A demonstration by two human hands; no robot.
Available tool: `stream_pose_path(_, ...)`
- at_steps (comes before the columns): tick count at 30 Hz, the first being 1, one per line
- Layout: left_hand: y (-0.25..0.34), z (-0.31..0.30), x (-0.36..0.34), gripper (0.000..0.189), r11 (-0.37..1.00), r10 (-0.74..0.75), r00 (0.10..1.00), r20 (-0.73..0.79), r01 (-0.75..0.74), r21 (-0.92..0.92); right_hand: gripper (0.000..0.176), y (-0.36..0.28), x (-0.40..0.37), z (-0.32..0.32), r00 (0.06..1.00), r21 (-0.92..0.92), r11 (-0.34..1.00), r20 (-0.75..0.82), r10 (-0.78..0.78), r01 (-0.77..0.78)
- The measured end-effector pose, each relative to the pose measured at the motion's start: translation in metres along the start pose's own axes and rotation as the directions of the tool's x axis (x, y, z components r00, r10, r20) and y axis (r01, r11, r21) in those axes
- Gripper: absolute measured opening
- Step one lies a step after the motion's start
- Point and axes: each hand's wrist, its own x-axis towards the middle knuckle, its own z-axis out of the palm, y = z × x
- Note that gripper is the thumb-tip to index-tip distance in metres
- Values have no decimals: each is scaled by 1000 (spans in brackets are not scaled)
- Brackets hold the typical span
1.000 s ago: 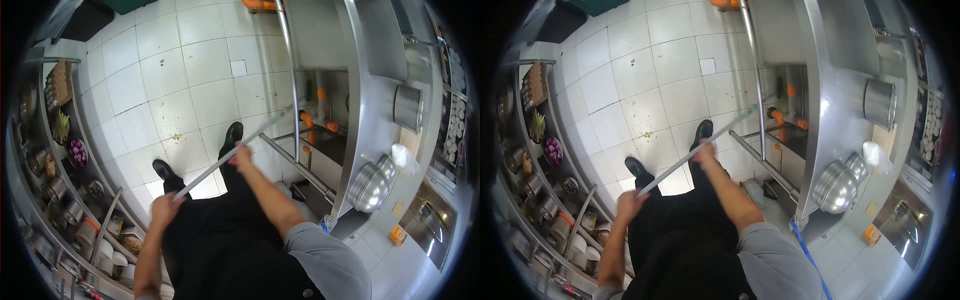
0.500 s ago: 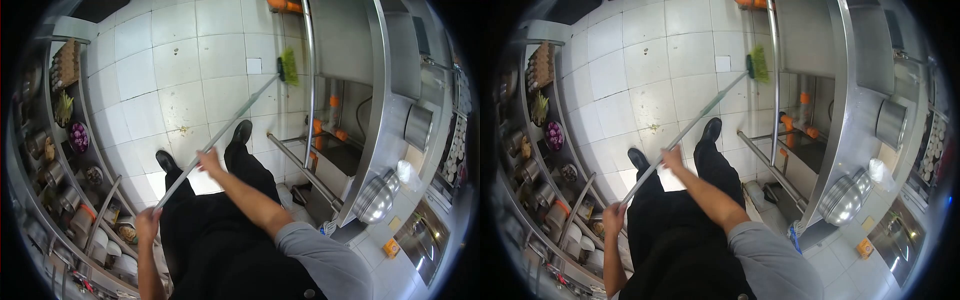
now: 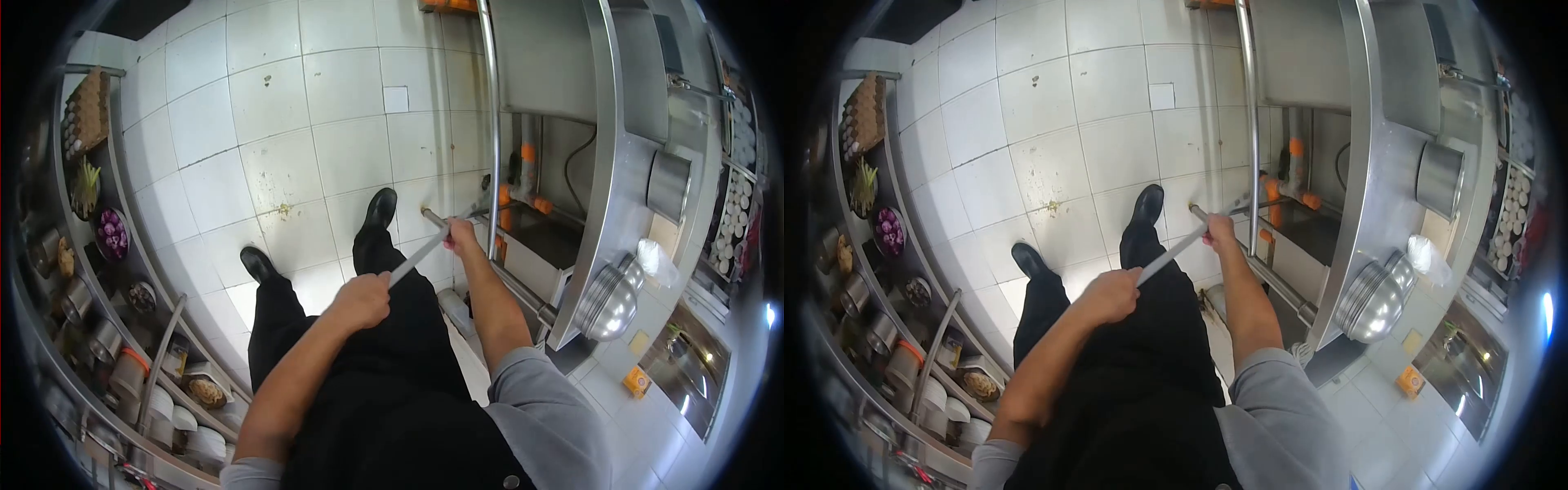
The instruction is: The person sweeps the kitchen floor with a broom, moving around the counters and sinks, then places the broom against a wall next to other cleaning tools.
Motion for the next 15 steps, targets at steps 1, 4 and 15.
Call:
stream_pose_path(1, -13, -1, -9, 31, 999, 5, 1000, -15, -5, -39, 29, -3, -6, 14, 1000, -52, 999, -7, -10, 10)
stream_pose_path(4, -66, -17, -66, 38, 992, -112, 991, -69, 107, -73, 31, 22, -10, 87, 992, -65, 995, 103, -75, 82)
stream_pose_path(15, -198, -17, -417, 30, 661, -720, 660, -216, 557, -503, 48, 92, -337, 330, 828, 222, 964, 561, -2, -149)
